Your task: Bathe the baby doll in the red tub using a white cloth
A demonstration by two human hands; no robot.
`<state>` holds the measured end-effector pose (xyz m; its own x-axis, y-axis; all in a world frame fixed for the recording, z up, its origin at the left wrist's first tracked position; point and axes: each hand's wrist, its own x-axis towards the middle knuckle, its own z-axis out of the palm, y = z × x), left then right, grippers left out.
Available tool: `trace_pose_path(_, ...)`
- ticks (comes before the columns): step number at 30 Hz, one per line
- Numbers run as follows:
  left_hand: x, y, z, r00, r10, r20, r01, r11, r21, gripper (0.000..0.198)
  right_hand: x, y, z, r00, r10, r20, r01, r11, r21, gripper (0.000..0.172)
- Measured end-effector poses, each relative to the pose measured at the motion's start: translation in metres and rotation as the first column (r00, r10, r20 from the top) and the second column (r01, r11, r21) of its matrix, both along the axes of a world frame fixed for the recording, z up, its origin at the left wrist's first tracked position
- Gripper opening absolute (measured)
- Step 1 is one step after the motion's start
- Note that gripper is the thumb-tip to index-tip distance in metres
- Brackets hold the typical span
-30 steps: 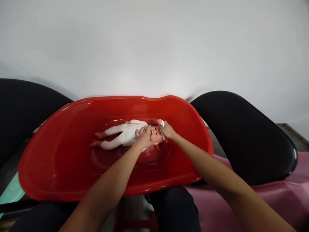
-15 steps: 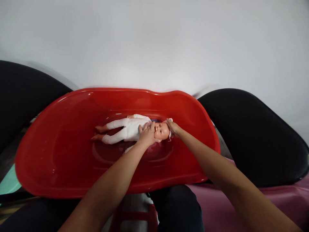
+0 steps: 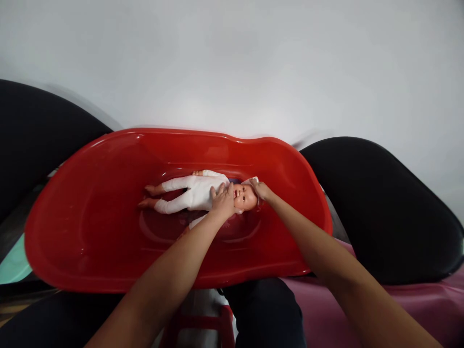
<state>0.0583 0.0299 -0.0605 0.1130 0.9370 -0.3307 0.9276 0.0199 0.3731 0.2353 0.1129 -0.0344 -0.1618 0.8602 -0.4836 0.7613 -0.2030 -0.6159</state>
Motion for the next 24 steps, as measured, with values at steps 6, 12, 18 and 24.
trace_pose_path(6, -0.001, -0.001, 0.0, 0.998, 0.049, -0.051, -0.049, 0.999, -0.004, 0.126, -0.011, -0.005, 0.005, 0.984, 0.179, -0.011, -0.174, 0.967, 0.186, 0.055)
trace_pose_path(12, -0.001, -0.002, 0.012, 0.99, 0.04, -0.137, -0.054, 0.994, -0.098, 0.126, -0.033, -0.022, 0.014, 0.818, 0.51, 0.266, -0.575, 0.75, 0.329, 0.054)
trace_pose_path(18, 0.0, -0.003, 0.011, 0.987, 0.018, -0.157, -0.034, 0.995, -0.096, 0.124, -0.031, -0.019, 0.015, 0.831, 0.48, 0.283, -0.551, 0.784, 0.287, 0.057)
trace_pose_path(24, 0.0, -0.005, 0.0, 0.996, 0.032, -0.086, -0.034, 0.999, -0.019, 0.129, -0.007, 0.002, 0.004, 0.986, 0.12, 0.111, -0.132, 0.985, 0.107, 0.065)
